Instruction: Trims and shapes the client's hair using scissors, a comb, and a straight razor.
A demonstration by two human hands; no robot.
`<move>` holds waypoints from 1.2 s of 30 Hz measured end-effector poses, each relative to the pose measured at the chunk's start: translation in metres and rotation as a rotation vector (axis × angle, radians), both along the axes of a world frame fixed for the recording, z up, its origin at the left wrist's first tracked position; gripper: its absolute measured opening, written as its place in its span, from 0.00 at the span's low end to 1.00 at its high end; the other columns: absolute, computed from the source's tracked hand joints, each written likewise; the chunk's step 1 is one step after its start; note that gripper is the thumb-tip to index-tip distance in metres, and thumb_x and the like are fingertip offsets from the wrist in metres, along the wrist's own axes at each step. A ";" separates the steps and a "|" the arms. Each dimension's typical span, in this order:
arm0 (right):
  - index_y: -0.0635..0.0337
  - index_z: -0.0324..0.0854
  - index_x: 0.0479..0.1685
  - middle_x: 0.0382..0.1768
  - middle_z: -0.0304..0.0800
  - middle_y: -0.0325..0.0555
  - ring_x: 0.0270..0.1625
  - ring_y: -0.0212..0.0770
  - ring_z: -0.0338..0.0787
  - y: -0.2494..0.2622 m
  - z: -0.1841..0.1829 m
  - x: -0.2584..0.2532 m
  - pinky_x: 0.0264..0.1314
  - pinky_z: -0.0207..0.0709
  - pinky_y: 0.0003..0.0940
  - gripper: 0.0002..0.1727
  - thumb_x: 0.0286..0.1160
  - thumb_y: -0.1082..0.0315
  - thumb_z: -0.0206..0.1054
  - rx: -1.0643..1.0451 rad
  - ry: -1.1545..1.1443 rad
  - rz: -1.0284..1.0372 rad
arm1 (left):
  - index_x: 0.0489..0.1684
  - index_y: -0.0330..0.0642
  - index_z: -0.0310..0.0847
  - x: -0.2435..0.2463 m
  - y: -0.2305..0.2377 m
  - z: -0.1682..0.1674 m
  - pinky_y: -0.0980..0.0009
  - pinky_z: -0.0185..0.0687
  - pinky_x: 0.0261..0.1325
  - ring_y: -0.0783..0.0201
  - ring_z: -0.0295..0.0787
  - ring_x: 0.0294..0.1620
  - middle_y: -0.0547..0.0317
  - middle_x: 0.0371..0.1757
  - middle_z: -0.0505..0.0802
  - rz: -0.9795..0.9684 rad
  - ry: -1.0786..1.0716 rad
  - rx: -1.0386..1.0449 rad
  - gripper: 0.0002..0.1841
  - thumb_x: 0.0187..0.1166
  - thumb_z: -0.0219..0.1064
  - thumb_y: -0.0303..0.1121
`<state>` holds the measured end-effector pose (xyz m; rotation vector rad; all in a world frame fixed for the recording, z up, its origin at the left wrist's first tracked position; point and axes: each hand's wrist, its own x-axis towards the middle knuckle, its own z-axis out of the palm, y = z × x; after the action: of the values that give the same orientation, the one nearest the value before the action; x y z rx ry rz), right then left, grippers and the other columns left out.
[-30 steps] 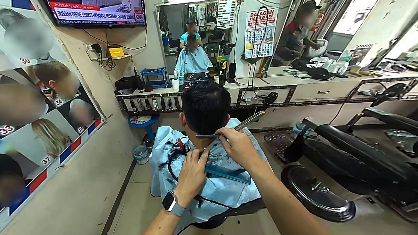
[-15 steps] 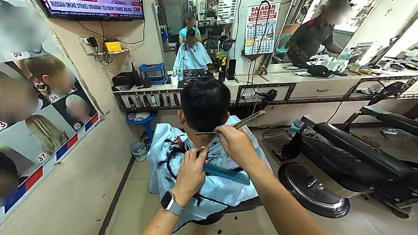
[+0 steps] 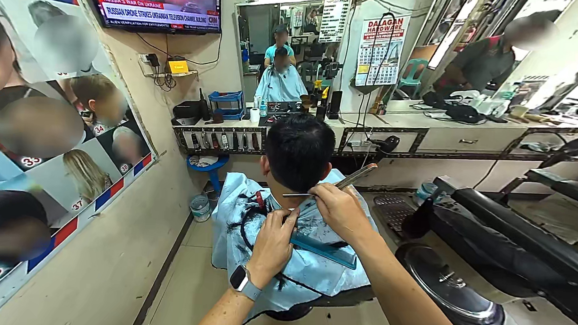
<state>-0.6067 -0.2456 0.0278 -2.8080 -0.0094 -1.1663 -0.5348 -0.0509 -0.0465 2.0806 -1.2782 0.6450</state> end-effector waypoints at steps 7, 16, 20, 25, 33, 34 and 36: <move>0.49 0.91 0.50 0.53 0.95 0.40 0.57 0.43 0.93 0.000 -0.001 -0.001 0.57 0.82 0.51 0.15 0.84 0.68 0.56 -0.018 0.004 -0.002 | 0.78 0.52 0.80 0.000 0.000 0.000 0.62 0.80 0.72 0.55 0.82 0.71 0.52 0.65 0.88 -0.006 0.004 -0.010 0.22 0.85 0.58 0.33; 0.48 0.91 0.50 0.54 0.95 0.41 0.55 0.45 0.94 0.004 -0.002 -0.005 0.56 0.82 0.52 0.15 0.83 0.68 0.57 -0.036 0.017 -0.004 | 0.78 0.53 0.80 0.000 0.000 -0.002 0.60 0.81 0.73 0.55 0.82 0.72 0.52 0.67 0.87 -0.008 0.008 -0.025 0.22 0.84 0.59 0.33; 0.48 0.92 0.51 0.56 0.95 0.38 0.59 0.42 0.92 0.004 -0.001 -0.006 0.60 0.82 0.51 0.15 0.84 0.68 0.56 -0.011 -0.034 -0.021 | 0.78 0.53 0.80 0.000 -0.001 -0.004 0.62 0.80 0.73 0.56 0.82 0.71 0.53 0.66 0.88 -0.012 0.002 -0.042 0.21 0.87 0.57 0.34; 0.48 0.90 0.50 0.55 0.95 0.40 0.56 0.44 0.93 0.005 -0.009 -0.006 0.56 0.82 0.52 0.15 0.83 0.68 0.56 -0.025 0.026 -0.011 | 0.77 0.52 0.81 0.000 0.000 -0.005 0.62 0.79 0.74 0.57 0.81 0.72 0.53 0.66 0.88 -0.021 0.001 -0.054 0.21 0.86 0.57 0.34; 0.48 0.90 0.50 0.53 0.95 0.40 0.54 0.43 0.93 0.006 -0.010 -0.009 0.56 0.82 0.50 0.15 0.83 0.68 0.56 -0.011 0.036 -0.024 | 0.75 0.51 0.82 0.000 0.002 -0.007 0.64 0.80 0.74 0.58 0.82 0.71 0.53 0.66 0.88 -0.036 0.003 -0.078 0.21 0.85 0.58 0.33; 0.49 0.90 0.49 0.52 0.95 0.40 0.54 0.43 0.93 0.007 -0.010 -0.009 0.55 0.82 0.49 0.14 0.82 0.68 0.56 -0.020 0.050 -0.010 | 0.74 0.50 0.82 0.000 0.002 -0.008 0.64 0.79 0.75 0.58 0.82 0.71 0.53 0.66 0.88 -0.038 -0.002 -0.080 0.20 0.86 0.58 0.33; 0.48 0.90 0.49 0.53 0.95 0.39 0.54 0.42 0.93 0.008 -0.007 -0.010 0.56 0.82 0.49 0.14 0.83 0.68 0.56 -0.021 0.046 -0.011 | 0.72 0.49 0.84 0.000 0.002 -0.010 0.64 0.79 0.76 0.58 0.82 0.72 0.53 0.67 0.88 -0.045 -0.004 -0.088 0.19 0.85 0.58 0.33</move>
<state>-0.6170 -0.2376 0.0206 -2.8559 -0.0026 -1.1105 -0.5345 -0.0490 -0.0567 1.9752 -1.2721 0.6739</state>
